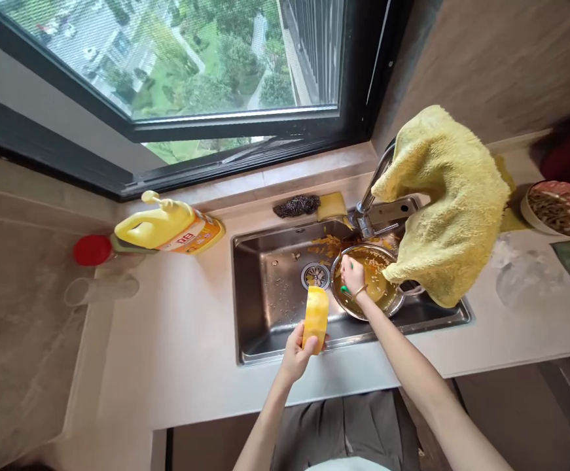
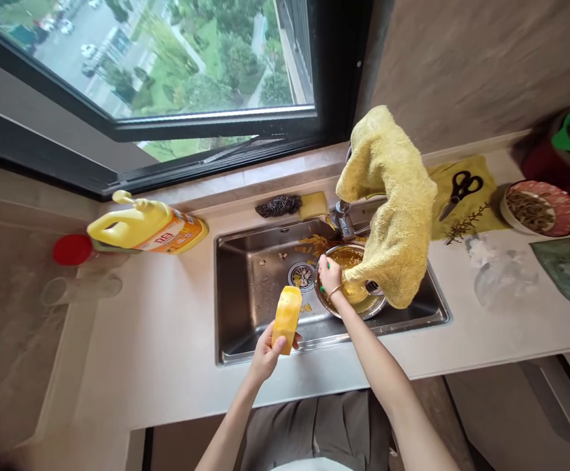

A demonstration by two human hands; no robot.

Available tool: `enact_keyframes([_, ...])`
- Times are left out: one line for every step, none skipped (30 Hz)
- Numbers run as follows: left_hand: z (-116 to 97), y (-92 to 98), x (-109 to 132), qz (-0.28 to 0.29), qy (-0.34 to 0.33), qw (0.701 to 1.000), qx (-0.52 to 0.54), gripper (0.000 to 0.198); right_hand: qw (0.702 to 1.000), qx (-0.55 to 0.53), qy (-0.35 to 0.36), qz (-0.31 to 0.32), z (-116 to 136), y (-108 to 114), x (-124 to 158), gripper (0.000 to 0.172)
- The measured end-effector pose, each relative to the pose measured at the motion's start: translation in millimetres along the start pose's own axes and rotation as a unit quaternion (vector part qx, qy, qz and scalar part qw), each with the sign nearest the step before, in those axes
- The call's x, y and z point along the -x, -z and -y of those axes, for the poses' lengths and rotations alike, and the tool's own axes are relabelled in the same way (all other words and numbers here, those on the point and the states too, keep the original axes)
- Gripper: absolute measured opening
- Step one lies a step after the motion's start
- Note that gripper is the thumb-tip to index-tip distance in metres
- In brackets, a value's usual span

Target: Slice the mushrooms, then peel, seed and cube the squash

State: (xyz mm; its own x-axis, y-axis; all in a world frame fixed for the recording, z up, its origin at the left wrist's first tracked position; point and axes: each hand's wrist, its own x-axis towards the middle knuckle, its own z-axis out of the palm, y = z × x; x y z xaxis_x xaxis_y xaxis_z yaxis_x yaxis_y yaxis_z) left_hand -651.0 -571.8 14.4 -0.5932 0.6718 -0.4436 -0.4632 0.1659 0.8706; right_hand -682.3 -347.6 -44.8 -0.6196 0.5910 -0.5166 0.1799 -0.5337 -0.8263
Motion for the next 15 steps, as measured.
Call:
enact_keyframes([-2.2,0.7,-1.0,0.009,-0.003,1.0,-0.009,0.044,0.997,0.047,-0.031,0.047,-1.7,-0.5,8.5,0.041])
enact_keyframes([-5.1,1.3,-2.2,0.016,-0.004,1.0,-0.023,0.045,0.989,0.079,-0.07,0.1,-3.1,-1.6,17.5,0.041])
enact_keyframes([-8.5,1.9,-3.7,0.025,-0.002,0.999,-0.04,0.046,0.978,0.093,-0.108,0.152,-4.5,-3.1,26.2,0.041])
enact_keyframes([-12.0,2.3,-5.6,0.037,0.002,0.998,-0.057,0.048,0.967,0.092,-0.137,0.193,-5.7,-4.8,34.3,0.041])
enact_keyframes([-15.1,2.4,-8.0,0.054,0.011,0.996,-0.071,0.05,0.96,0.082,-0.152,0.221,-7.1,-6.5,41.3,0.041])
enact_keyframes([-17.5,2.1,-10.7,0.069,0.022,0.994,-0.08,0.052,0.956,0.072,-0.154,0.238,-8.5,-8.1,46.9,0.042])
enact_keyframes([-18.7,1.5,-13.6,0.081,0.031,0.993,-0.082,0.053,0.955,0.068,-0.15,0.245,-9.8,-9.2,50.7,0.045])
enact_keyframes([-18.5,0.7,-16.6,0.085,0.04,0.993,-0.078,0.053,0.956,0.076,-0.141,0.244,-10.9,-9.7,52.8,0.048])
enact_keyframes([-16.8,-0.2,-19.2,0.078,0.045,0.993,-0.07,0.05,0.959,0.095,-0.128,0.236,-11.2,-9.6,53.3,0.048])
enact_keyframes([-14.1,-1.1,-21.4,0.062,0.049,0.995,-0.064,0.047,0.963,0.12,-0.104,0.216,-10.4,-8.8,52.4,0.046])
enact_keyframes([-10.6,-1.8,-22.9,0.04,0.052,0.996,-0.06,0.044,0.97,0.143,-0.071,0.183,-7.8,-7.7,50.7,0.041])
enact_keyframes([-6.8,-2.4,-23.8,0.018,0.056,0.996,-0.061,0.042,0.977,0.155,-0.032,0.141,-3.3,-6.6,48.6,0.034])
enact_keyframes([-3.5,-2.7,-24.1,-0.002,0.062,0.996,-0.066,0.04,0.985,0.147,0.005,0.095,3.3,-6.0,46.6,0.028])
enact_keyframes([-0.8,-2.9,-24.1,-0.018,0.067,0.995,-0.077,0.038,0.991,0.115,0.033,0.055,11.6,-6.4,45.2,0.025])
enact_keyframes([0.9,-3.2,-23.8,-0.028,0.072,0.993,-0.094,0.036,0.997,0.06,0.046,0.029,20.9,-8.1,44.6,0.024])
